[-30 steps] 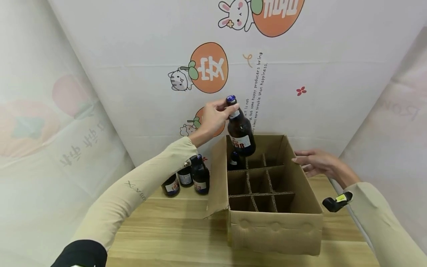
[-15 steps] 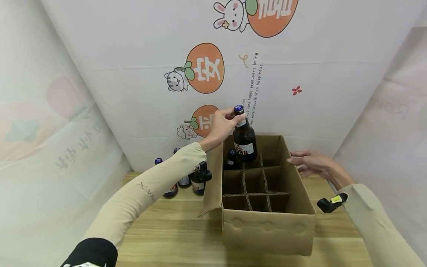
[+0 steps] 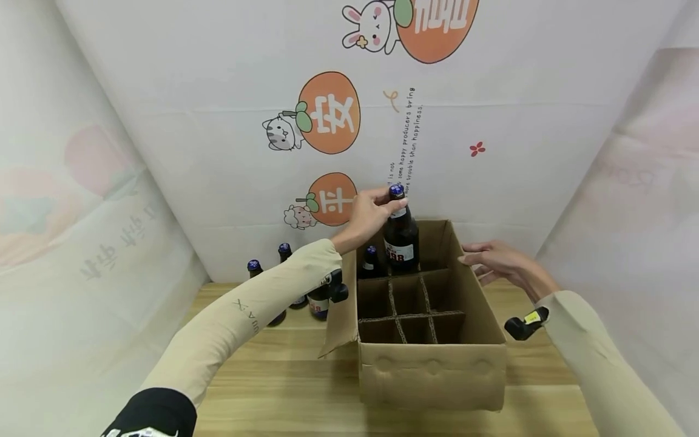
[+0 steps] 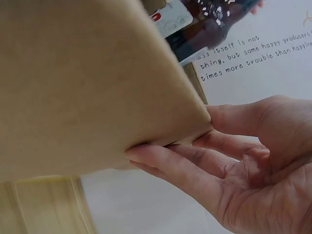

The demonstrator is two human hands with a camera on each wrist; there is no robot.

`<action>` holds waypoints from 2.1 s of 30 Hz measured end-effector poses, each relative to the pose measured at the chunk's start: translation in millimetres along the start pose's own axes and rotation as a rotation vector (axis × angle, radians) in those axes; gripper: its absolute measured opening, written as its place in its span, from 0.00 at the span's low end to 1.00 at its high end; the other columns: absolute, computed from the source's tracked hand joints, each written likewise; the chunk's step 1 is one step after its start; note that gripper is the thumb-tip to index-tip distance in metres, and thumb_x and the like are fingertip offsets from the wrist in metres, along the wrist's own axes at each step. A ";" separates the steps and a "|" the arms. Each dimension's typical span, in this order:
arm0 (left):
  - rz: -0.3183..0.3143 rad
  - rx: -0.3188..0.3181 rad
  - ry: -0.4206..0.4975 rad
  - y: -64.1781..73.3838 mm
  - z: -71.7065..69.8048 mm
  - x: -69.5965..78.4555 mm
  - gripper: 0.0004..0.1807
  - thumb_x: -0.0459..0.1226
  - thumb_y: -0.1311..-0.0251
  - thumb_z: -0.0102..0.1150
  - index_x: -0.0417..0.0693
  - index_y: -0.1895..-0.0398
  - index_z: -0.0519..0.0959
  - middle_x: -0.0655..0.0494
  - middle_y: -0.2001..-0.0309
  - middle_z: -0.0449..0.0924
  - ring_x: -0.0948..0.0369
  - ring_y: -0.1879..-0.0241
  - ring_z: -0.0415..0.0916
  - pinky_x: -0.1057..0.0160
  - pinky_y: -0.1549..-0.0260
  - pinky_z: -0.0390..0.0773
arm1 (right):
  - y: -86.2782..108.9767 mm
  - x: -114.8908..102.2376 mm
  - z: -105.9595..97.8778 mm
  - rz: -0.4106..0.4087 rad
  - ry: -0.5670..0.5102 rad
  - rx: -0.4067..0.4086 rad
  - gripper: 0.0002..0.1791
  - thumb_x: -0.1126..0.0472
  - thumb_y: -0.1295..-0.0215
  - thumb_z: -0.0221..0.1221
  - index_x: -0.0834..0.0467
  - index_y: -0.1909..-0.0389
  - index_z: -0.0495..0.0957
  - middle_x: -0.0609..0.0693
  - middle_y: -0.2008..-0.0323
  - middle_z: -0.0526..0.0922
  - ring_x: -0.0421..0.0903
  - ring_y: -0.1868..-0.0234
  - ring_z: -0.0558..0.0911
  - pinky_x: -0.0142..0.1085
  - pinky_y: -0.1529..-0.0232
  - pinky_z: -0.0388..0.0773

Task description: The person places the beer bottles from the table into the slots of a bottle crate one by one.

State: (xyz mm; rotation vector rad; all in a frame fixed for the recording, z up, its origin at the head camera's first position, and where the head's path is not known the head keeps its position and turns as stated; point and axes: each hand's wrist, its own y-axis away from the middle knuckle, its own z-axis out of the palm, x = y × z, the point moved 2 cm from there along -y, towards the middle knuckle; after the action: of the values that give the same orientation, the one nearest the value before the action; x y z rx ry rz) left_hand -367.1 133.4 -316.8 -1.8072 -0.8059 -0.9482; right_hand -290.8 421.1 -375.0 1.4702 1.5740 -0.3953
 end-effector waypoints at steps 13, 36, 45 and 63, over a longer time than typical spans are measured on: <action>-0.117 0.123 0.032 -8.7 2.6 -3.8 0.14 0.38 0.31 0.69 0.40 0.47 0.88 0.48 0.51 0.90 0.63 0.56 0.84 0.73 0.64 0.76 | -0.6 1.4 0.9 0.000 -0.023 0.006 0.41 0.53 0.17 0.51 0.71 0.19 0.43 0.76 0.25 0.57 0.77 0.29 0.68 0.43 0.46 0.86; -0.025 -0.169 -0.253 -30.6 24.4 6.5 0.18 0.39 0.29 0.67 0.40 0.40 0.85 0.49 0.49 0.89 0.63 0.58 0.84 0.76 0.64 0.78 | 0.4 6.8 -2.3 0.007 -0.034 0.015 0.42 0.52 0.18 0.51 0.70 0.18 0.44 0.76 0.24 0.56 0.75 0.29 0.69 0.42 0.48 0.86; -0.048 -0.044 -0.421 -43.5 44.8 10.6 0.11 0.41 0.29 0.67 0.42 0.55 0.87 0.54 0.59 0.89 0.65 0.69 0.79 0.73 0.73 0.74 | 0.1 1.9 -3.9 0.014 -0.024 0.012 0.42 0.50 0.17 0.51 0.69 0.18 0.43 0.77 0.24 0.54 0.77 0.29 0.66 0.45 0.43 0.84; -0.096 -0.185 -0.312 -26.9 45.4 -41.9 0.10 0.35 0.34 0.71 0.35 0.69 0.85 0.50 0.71 0.84 0.66 0.77 0.71 0.73 0.78 0.69 | -0.4 9.2 -3.2 0.003 -0.068 0.019 0.42 0.52 0.18 0.53 0.69 0.18 0.45 0.74 0.24 0.58 0.75 0.30 0.70 0.42 0.49 0.86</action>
State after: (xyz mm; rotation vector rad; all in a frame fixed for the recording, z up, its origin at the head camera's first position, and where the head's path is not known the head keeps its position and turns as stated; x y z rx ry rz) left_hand -397.9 179.8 -354.8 -2.1266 -1.0331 -0.8340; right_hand -291.2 429.1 -380.6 1.4581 1.5180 -0.4549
